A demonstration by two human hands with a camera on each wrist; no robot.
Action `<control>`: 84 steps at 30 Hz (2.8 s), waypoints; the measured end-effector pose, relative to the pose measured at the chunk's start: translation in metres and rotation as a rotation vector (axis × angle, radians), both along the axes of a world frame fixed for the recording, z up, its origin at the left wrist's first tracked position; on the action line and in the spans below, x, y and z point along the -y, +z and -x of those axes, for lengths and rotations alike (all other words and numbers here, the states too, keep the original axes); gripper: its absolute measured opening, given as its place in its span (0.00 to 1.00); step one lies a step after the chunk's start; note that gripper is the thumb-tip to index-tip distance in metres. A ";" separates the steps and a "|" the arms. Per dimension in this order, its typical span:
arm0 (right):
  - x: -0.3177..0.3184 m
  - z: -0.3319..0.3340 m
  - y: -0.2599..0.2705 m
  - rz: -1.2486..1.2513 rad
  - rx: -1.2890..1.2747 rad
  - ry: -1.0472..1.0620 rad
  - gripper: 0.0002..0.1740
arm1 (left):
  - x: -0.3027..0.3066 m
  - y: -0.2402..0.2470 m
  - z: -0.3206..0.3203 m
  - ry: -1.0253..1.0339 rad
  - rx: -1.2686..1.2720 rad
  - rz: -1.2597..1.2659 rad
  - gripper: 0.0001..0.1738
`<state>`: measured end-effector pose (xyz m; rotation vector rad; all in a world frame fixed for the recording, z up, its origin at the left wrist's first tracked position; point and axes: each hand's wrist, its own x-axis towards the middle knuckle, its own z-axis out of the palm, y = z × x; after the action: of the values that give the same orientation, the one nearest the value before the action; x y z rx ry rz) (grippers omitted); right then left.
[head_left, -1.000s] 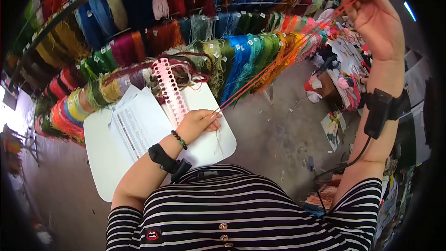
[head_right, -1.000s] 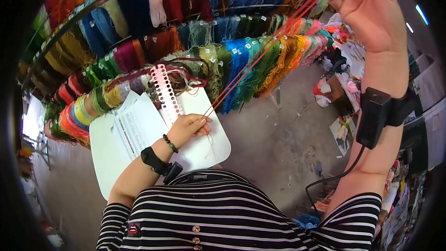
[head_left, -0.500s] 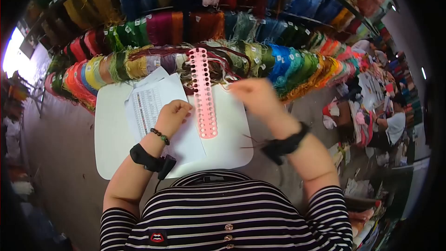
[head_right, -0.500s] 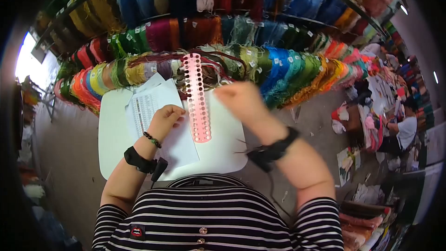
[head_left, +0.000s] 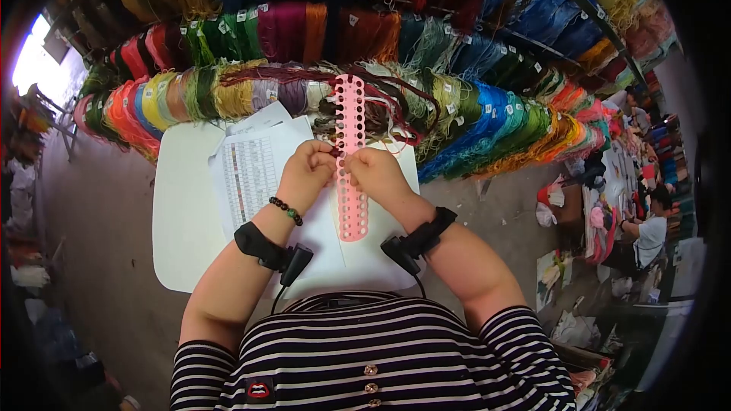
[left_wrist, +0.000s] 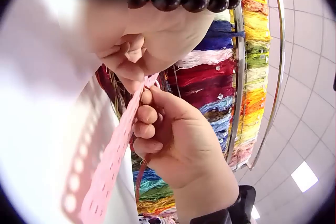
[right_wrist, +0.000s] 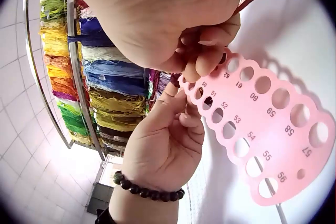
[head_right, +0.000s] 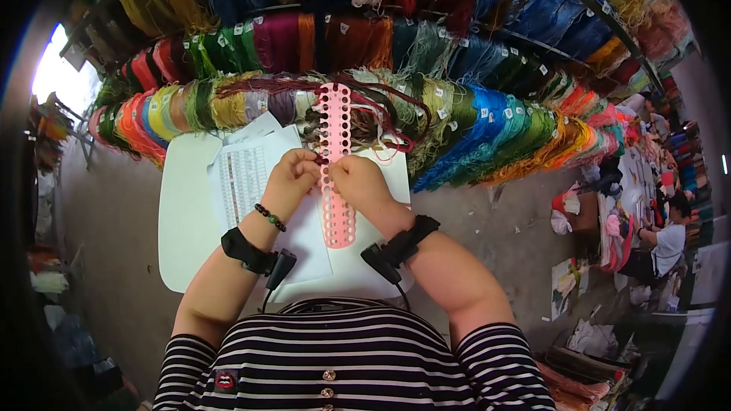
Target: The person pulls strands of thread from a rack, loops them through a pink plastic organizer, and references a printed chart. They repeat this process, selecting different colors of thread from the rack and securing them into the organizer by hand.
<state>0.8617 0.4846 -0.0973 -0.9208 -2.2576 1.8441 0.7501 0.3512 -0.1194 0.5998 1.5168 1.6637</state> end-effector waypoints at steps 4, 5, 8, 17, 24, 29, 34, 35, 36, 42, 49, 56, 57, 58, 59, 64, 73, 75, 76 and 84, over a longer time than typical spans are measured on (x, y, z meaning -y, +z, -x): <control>-0.001 0.000 -0.005 -0.152 -0.063 0.021 0.14 | -0.004 0.003 -0.001 0.007 0.050 -0.048 0.19; -0.001 0.000 -0.006 -0.207 -0.075 0.025 0.14 | -0.005 0.006 0.000 -0.008 0.027 -0.015 0.19; 0.003 0.001 -0.001 -0.344 -0.058 0.057 0.14 | -0.005 0.015 0.002 -0.046 -0.091 0.079 0.20; -0.006 -0.006 -0.013 0.149 -0.177 0.037 0.05 | 0.012 0.039 0.008 0.054 0.039 0.044 0.19; -0.007 -0.006 -0.019 0.287 -0.235 -0.015 0.05 | 0.005 0.033 0.001 -0.016 0.199 -0.054 0.18; -0.009 -0.018 -0.002 0.581 -0.312 -0.085 0.08 | -0.008 0.017 -0.015 -0.057 0.127 -0.124 0.25; -0.007 -0.022 -0.019 -0.323 -0.171 -0.214 0.11 | 0.000 0.013 -0.013 -0.165 -0.316 0.032 0.31; -0.005 -0.019 -0.016 -0.140 -0.125 -0.161 0.10 | 0.002 0.014 -0.014 -0.100 -0.371 0.003 0.25; -0.004 -0.017 -0.012 0.038 -0.073 -0.112 0.09 | 0.007 0.017 -0.012 0.005 -0.510 0.063 0.22; -0.025 -0.019 -0.033 0.180 -0.097 -0.028 0.07 | 0.070 0.062 0.050 0.228 -0.211 0.194 0.17; -0.029 -0.025 -0.031 0.236 -0.156 -0.088 0.05 | 0.198 0.109 0.145 0.781 0.033 -0.445 0.19; -0.019 -0.026 -0.040 0.093 -0.208 -0.179 0.10 | 0.242 0.041 0.103 0.490 -0.288 0.403 0.20; -0.019 -0.029 -0.045 0.128 -0.249 -0.199 0.11 | 0.234 0.031 0.085 0.390 -0.337 0.458 0.17; -0.018 -0.033 -0.049 0.162 -0.289 -0.219 0.12 | 0.229 0.012 0.068 0.322 -0.544 0.457 0.16; -0.015 -0.036 -0.049 0.161 -0.282 -0.218 0.13 | 0.221 0.018 0.047 0.225 -0.719 0.450 0.17; 0.000 -0.045 -0.062 0.112 -0.375 -0.251 0.14 | 0.209 0.023 0.010 0.041 -0.804 0.487 0.16; 0.020 -0.047 -0.054 -0.392 -0.304 -0.175 0.24 | 0.213 0.012 0.003 0.013 -0.991 0.502 0.16; 0.022 -0.048 -0.054 -0.404 -0.278 -0.181 0.24 | 0.214 0.011 0.002 0.027 -0.988 0.504 0.15; 0.023 -0.048 -0.052 -0.413 -0.264 -0.184 0.24 | 0.214 0.011 0.002 0.033 -0.975 0.501 0.15; 0.021 -0.049 -0.060 -0.468 -0.281 -0.190 0.23 | 0.215 0.009 0.003 0.059 -1.004 0.421 0.15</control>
<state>0.9110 0.4638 -0.1574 -0.7123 -2.1906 1.2000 0.7467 0.1363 -0.1104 1.2545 2.5045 1.0142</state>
